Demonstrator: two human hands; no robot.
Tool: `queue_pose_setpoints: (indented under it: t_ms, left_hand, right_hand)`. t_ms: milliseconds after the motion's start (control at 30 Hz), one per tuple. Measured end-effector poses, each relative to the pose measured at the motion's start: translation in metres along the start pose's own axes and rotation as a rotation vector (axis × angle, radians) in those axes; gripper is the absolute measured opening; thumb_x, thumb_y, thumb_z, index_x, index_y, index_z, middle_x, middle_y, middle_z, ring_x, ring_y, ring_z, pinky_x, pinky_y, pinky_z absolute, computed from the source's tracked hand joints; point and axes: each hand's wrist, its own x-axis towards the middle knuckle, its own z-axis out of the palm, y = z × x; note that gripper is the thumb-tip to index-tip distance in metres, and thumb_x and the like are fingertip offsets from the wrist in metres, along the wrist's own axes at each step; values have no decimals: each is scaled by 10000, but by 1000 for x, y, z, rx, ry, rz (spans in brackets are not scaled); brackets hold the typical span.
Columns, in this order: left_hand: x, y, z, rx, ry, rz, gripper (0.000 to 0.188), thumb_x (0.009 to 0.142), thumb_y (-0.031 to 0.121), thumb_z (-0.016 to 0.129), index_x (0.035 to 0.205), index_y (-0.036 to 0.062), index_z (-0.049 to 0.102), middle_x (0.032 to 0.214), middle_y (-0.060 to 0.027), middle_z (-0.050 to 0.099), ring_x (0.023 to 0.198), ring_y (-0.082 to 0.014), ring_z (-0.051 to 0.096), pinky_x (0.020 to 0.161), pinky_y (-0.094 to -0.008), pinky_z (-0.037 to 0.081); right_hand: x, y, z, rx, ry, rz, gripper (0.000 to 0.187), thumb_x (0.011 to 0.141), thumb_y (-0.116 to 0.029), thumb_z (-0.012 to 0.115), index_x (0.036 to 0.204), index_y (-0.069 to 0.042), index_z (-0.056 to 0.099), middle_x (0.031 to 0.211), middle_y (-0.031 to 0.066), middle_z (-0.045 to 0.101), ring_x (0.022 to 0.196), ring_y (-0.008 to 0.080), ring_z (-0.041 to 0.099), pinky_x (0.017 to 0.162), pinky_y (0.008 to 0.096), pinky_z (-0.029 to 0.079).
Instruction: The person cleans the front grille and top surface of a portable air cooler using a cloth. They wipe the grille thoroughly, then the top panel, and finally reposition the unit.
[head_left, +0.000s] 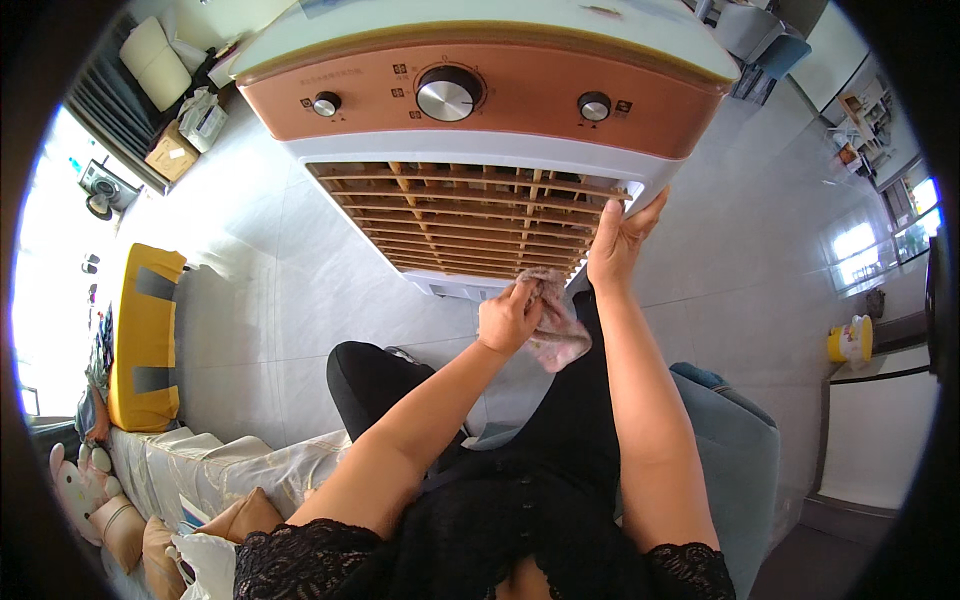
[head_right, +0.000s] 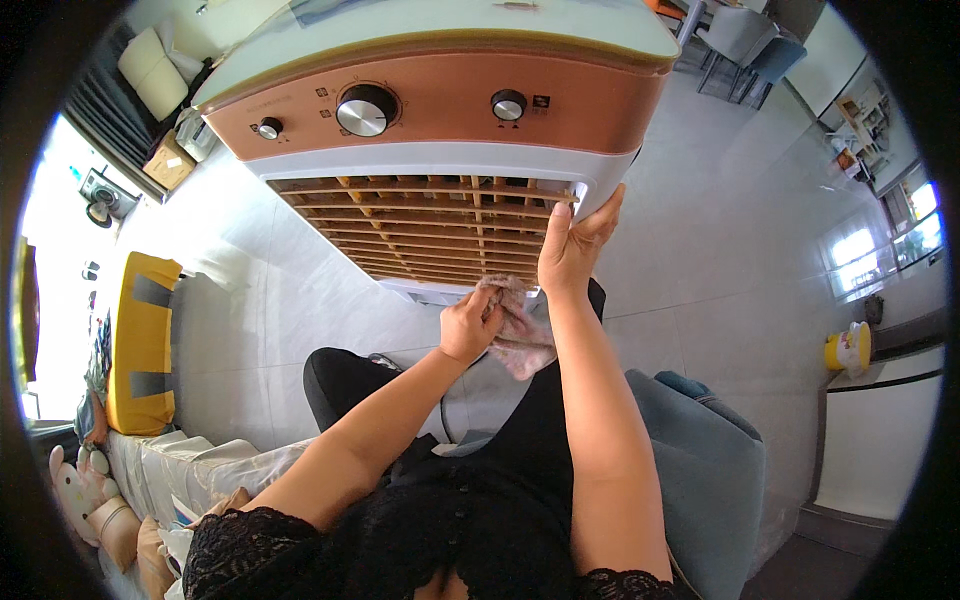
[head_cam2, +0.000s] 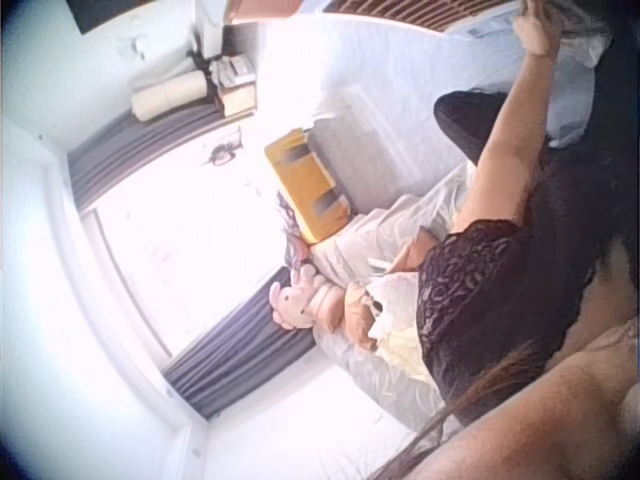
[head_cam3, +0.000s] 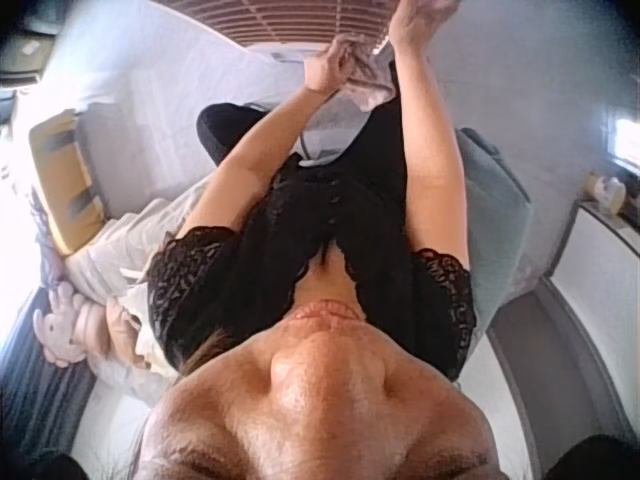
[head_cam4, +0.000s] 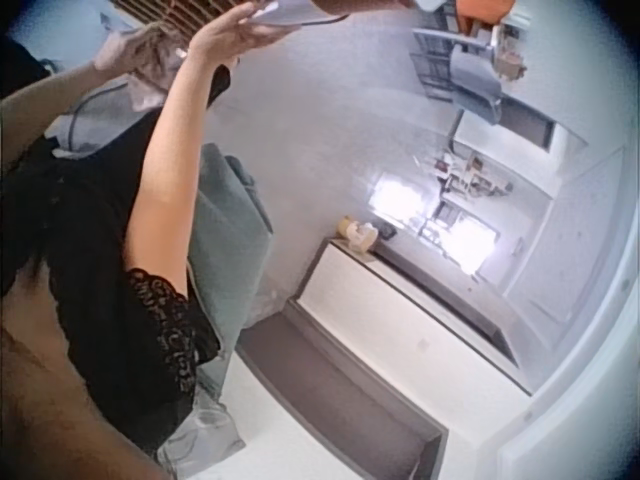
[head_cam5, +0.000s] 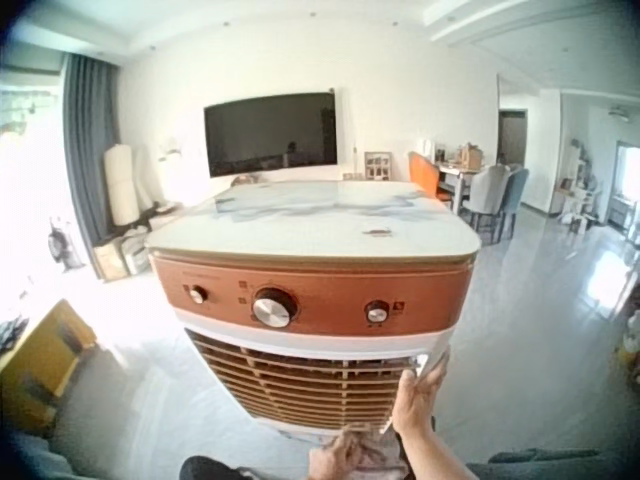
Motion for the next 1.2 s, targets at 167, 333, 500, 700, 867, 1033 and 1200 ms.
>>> queue_pose_setpoints:
  t_ms: [167, 333, 500, 700, 867, 1033, 1200]
  left_hand:
    - [36, -3, 15, 250, -226, -177, 240, 862, 272, 545, 1031, 101, 546, 800, -139, 665, 739, -351, 671, 606, -467, 538]
    - [47, 34, 66, 182, -275, -237, 189, 877, 223, 528, 1004, 86, 498, 813, -182, 679, 671, -378, 659, 613, -494, 535]
    - [40, -4, 52, 259, -224, -52, 230, 845, 247, 564, 1061, 176, 533, 797, -112, 671, 698, -347, 659, 587, -469, 540]
    - [19, -42, -20, 377, -177, -28, 289, 856, 213, 573, 1144, 218, 553, 878, -89, 656, 707, -331, 660, 545, -468, 533]
    - [-23, -99, -69, 239, 8, -81, 294, 838, 211, 604, 1130, 175, 611, 910, -102, 669, 761, -338, 660, 629, -443, 543]
    - [-27, -155, -123, 342, 83, -251, 302, 896, 233, 529, 1189, 185, 584, 936, -146, 670, 795, -383, 652, 660, -468, 523]
    - [1, -196, -101, 447, -15, -345, 242, 885, 277, 548, 1102, 168, 556, 899, -133, 670, 745, -373, 653, 563, -477, 513]
  right_hand:
    - [2, 1, 1, 88, -5, 15, 834, 982, -469, 397, 1475, 35, -50, 1493, 295, 103, 1385, 409, 136, 1129, 510, 129]
    - [-1, 1, 4, 49, -3, 52, 835, 985, -469, 382, 1472, 33, -74, 1491, 290, 102, 1392, 405, 117, 1131, 508, 121]
    - [-2, 9, 3, 62, -15, 41, 863, 979, -506, 369, 1469, 34, -93, 1497, 291, 79, 1402, 410, 95, 1133, 513, 121]
    - [1, 0, 3, 92, -37, 55, 886, 972, -524, 384, 1470, 33, -92, 1488, 301, 73, 1397, 416, 106, 1130, 515, 137]
    - [-3, 12, 5, 54, 11, 32, 861, 974, -524, 376, 1482, -1, -83, 1488, 284, 101, 1392, 395, 137, 1126, 497, 154]
    - [-1, 10, 8, 61, 48, 7, 804, 981, -498, 377, 1495, -49, -47, 1488, 236, 147, 1383, 352, 187, 1116, 487, 190]
    - [0, 14, 12, 82, 46, -55, 762, 982, -442, 409, 1496, -71, -13, 1444, 229, 214, 1349, 340, 264, 1096, 456, 234]
